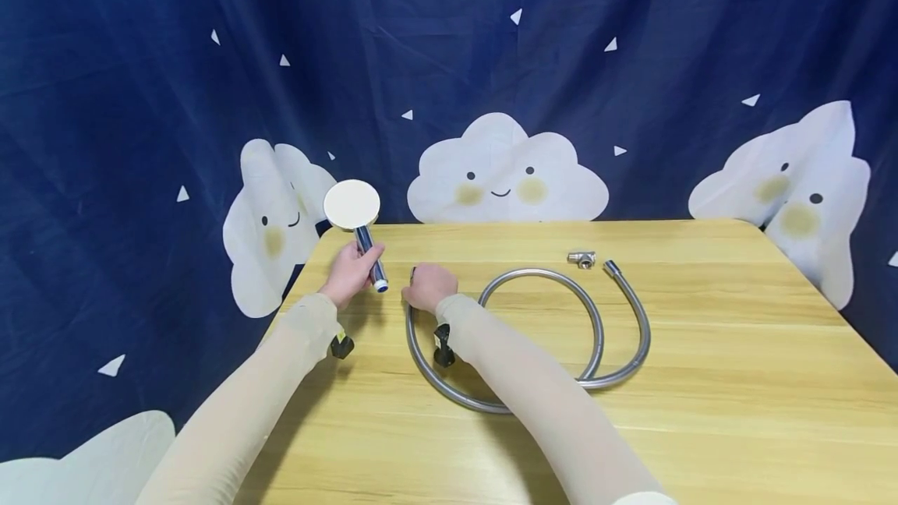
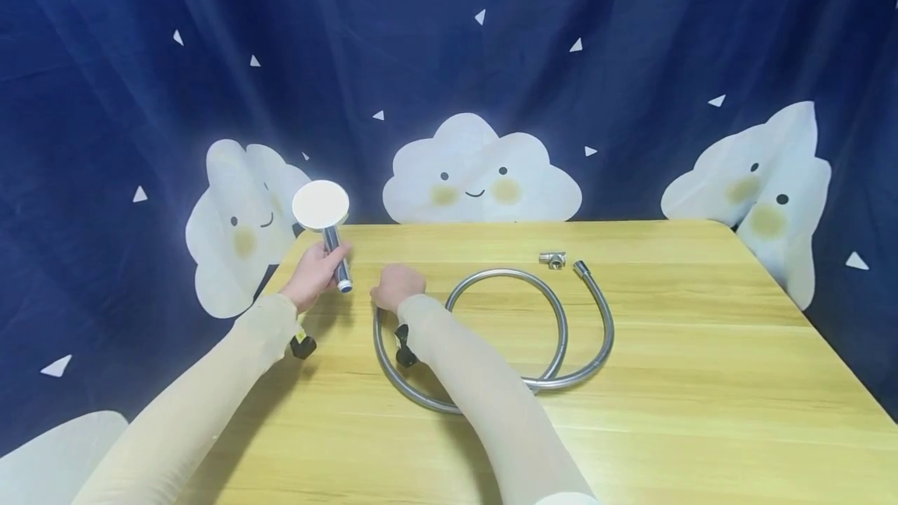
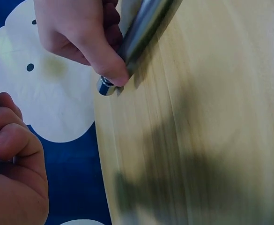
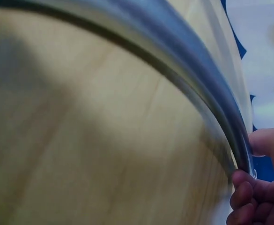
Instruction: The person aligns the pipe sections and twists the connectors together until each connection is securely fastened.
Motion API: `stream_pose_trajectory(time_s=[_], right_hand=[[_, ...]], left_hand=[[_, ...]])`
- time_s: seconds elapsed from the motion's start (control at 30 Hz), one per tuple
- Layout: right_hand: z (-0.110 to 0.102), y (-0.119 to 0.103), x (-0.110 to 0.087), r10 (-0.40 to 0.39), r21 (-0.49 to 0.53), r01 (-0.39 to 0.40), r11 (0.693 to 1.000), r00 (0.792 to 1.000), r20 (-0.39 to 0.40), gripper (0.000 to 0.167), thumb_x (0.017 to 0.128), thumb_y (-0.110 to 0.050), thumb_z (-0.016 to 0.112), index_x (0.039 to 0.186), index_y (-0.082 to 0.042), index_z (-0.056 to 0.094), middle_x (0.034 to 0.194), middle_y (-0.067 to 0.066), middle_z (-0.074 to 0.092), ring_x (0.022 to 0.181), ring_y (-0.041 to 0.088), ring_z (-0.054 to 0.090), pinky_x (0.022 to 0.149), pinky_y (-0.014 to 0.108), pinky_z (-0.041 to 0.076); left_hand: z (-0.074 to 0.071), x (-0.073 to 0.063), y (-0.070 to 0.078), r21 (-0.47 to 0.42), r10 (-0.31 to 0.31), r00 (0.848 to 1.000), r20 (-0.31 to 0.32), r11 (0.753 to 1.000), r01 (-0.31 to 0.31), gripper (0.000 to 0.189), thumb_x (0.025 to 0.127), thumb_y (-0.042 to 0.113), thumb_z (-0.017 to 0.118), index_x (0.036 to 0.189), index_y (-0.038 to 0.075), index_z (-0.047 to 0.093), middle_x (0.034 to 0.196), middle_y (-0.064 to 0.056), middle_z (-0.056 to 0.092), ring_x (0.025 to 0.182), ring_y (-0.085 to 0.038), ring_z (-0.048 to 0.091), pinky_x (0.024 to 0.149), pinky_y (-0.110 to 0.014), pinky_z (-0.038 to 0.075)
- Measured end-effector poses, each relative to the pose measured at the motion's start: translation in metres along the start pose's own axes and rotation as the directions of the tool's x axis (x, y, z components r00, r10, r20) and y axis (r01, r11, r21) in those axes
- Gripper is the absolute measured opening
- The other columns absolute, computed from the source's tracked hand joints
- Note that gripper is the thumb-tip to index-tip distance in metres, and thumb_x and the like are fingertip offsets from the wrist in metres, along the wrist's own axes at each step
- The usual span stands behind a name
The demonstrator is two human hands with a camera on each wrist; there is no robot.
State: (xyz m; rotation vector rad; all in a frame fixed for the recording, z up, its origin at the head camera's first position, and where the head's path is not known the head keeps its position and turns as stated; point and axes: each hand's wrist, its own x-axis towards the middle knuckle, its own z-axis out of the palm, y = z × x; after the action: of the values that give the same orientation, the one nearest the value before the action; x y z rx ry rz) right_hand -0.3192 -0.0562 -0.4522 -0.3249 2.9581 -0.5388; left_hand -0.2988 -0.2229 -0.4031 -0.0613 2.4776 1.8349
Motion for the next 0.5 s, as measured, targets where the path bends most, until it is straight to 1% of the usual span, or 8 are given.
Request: stream_pose_trajectory(time_s=[0.1,0.13,0.2,0.27,0.33,0.37,0.5], right_hand=[[0.000,-0.001,-0.005,0.004,0.019,-0.004,1.000,1.000,-0.004,0.044,0.090,-0.046,0.066,0.059,-0.021,0.048,0.061,-0.004,0.053,0.055,0.013,0.051,0.049,0.030,0.043],[0.000,-0.001,-0.008,0.003,0.030,-0.003,1.000,1.000,-0.005,0.046,0.090,-0.047,0.067,0.057,-0.021,0.046,0.059,-0.004,0.052,0.055,0.013,0.051,0.049,0.030,0.043],[0.000,-0.002,-0.011,-0.001,0.064,0.002,0.998,1.000,-0.008,0.047,0.090,-0.048,0.067,0.057,-0.021,0.046,0.058,-0.005,0.050,0.054,0.012,0.050,0.048,0.028,0.042],[0.000,-0.002,-0.014,0.004,0.110,-0.003,0.994,1.000,-0.013,0.046,0.090,-0.048,0.068,0.058,-0.022,0.047,0.057,-0.006,0.049,0.054,0.012,0.050,0.048,0.028,0.042],[0.000,-0.003,-0.015,0.008,0.152,-0.004,0.988,1.000,-0.023,0.045,0.089,-0.047,0.068,0.059,-0.022,0.048,0.055,-0.006,0.048,0.053,0.012,0.050,0.047,0.027,0.041],[0.000,-0.004,-0.016,0.011,0.170,-0.006,0.985,1.000,-0.027,0.045,0.089,-0.047,0.069,0.059,-0.022,0.048,0.055,-0.007,0.048,0.052,0.011,0.049,0.047,0.027,0.040],[-0.002,-0.006,-0.019,0.026,0.239,-0.015,0.971,0.999,-0.042,0.045,0.089,-0.044,0.071,0.058,-0.021,0.048,0.051,-0.007,0.045,0.049,0.011,0.046,0.046,0.026,0.037]], left_hand=[[0.000,-0.009,0.011,-0.002,-0.013,1.000,0.014,1.000,0.013,0.029,0.104,0.036,0.055,0.098,0.008,0.047,0.058,0.004,0.052,0.041,-0.006,0.039,0.040,-0.023,0.033],[-0.001,-0.010,0.012,-0.002,-0.009,1.000,0.015,1.000,0.009,0.029,0.104,0.036,0.055,0.097,0.009,0.047,0.058,0.004,0.053,0.041,-0.006,0.039,0.040,-0.023,0.034],[0.000,-0.017,0.021,-0.005,-0.024,1.000,0.020,1.000,0.024,0.027,0.104,0.033,0.054,0.097,0.008,0.048,0.059,0.003,0.053,0.041,-0.006,0.039,0.041,-0.023,0.034],[-0.001,-0.017,0.022,0.002,-0.028,0.999,0.021,1.000,0.028,0.026,0.105,0.032,0.053,0.097,0.008,0.048,0.059,0.002,0.052,0.041,-0.007,0.039,0.041,-0.023,0.034],[0.000,-0.016,0.021,0.005,-0.028,0.999,0.023,1.000,0.028,0.027,0.105,0.032,0.053,0.097,0.008,0.048,0.058,0.003,0.052,0.041,-0.007,0.038,0.041,-0.023,0.034],[-0.001,-0.013,0.018,0.003,-0.031,0.999,0.020,1.000,0.031,0.027,0.105,0.033,0.053,0.097,0.008,0.048,0.058,0.003,0.052,0.041,-0.007,0.038,0.040,-0.023,0.033],[-0.002,0.000,0.002,0.004,-0.023,1.000,0.009,1.000,0.023,0.030,0.104,0.038,0.054,0.098,0.010,0.048,0.058,0.004,0.051,0.040,-0.006,0.038,0.040,-0.023,0.032]])
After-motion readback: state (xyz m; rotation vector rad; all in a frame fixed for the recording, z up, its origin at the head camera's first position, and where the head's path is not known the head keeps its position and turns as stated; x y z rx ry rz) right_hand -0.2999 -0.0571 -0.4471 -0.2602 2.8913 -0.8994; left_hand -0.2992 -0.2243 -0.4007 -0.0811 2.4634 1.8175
